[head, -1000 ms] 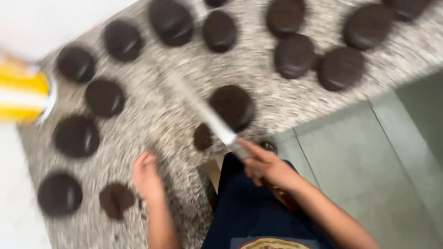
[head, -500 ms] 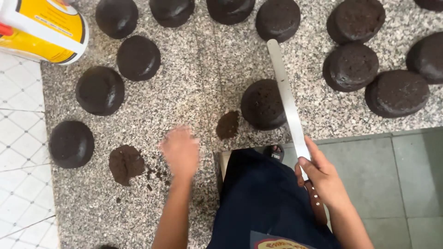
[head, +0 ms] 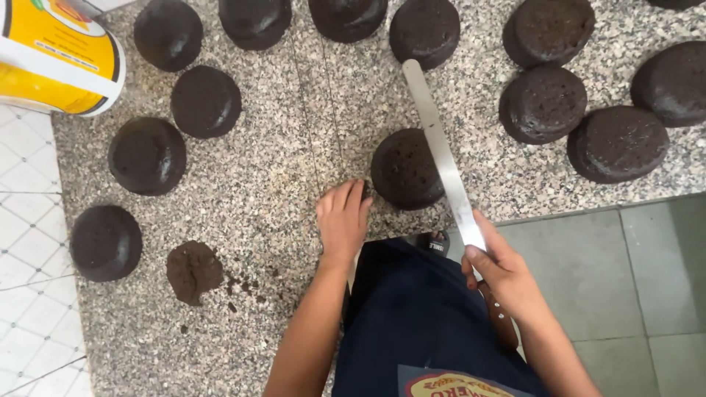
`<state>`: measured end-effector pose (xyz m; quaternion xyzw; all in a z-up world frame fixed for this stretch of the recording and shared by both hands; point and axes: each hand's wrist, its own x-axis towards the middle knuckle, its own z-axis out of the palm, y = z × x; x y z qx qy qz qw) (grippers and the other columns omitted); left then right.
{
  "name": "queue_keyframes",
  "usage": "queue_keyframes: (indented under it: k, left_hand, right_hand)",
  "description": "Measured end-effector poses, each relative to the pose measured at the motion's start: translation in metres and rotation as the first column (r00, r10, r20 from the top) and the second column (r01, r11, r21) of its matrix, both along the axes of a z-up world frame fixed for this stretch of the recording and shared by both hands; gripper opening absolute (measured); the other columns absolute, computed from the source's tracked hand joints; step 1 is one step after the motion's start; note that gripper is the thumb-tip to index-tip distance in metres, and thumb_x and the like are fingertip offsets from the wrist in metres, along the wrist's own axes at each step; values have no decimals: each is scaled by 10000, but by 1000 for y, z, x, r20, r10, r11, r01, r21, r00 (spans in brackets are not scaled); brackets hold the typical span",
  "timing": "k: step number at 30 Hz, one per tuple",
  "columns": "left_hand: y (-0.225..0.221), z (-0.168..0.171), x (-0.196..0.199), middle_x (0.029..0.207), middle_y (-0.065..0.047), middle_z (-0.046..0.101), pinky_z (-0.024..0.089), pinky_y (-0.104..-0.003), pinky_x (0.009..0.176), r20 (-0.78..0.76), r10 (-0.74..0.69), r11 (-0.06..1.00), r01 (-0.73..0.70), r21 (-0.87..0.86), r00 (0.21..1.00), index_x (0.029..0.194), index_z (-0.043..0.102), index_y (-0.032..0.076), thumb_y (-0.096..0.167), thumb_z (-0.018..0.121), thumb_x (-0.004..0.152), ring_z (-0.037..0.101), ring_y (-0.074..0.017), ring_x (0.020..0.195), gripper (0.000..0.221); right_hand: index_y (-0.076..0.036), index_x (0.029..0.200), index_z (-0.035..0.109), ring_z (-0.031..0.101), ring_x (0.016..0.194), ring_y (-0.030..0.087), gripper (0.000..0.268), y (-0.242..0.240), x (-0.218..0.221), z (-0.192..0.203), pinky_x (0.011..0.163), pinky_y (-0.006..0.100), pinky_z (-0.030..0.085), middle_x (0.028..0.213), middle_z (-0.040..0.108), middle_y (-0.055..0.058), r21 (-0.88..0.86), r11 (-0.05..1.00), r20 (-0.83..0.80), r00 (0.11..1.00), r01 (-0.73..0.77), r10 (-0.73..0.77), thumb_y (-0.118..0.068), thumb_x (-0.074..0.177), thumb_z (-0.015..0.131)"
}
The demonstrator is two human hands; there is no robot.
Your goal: Cutting the tops off of several small round chocolate cakes using a long serrated knife.
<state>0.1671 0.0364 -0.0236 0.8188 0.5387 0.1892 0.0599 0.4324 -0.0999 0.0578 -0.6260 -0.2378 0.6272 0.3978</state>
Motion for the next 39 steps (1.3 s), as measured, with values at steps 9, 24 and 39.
queue_keyframes:
  k: [9,24,39]
  left_hand:
    - [11,49,-34,1258,-90,663,525,-425,995,416,620,773,-425,-471,666,1279,666,133,212,613,1024,623,-263,1153,272]
    - [-5,27,-136,1257,-254,635,449,-539,1013,136,341,916,-361,176,930,1300,622,-51,230,548,1078,589,-429,1160,366]
    - [67,36,126,1633,-173,386,142,-567,1252,-202,-352,931,319,-179,914,1546,463,87,447,407,1092,316,-399,1511,583]
  right_hand:
    - [-164,1617,354,580,608,161,698,-2,1,-8,535,278,463,767,608,65,36,999,6,1000,-9,9,-97,954,560]
    - [-244,1601,368,548,613,146,663,3,11,-32,554,291,473,762,606,45,-111,989,-35,994,100,-104,-174,969,556]
    - [-254,1602,360,524,551,118,601,-10,11,-85,526,279,488,720,577,33,-1,991,-239,962,137,-133,-175,1024,504]
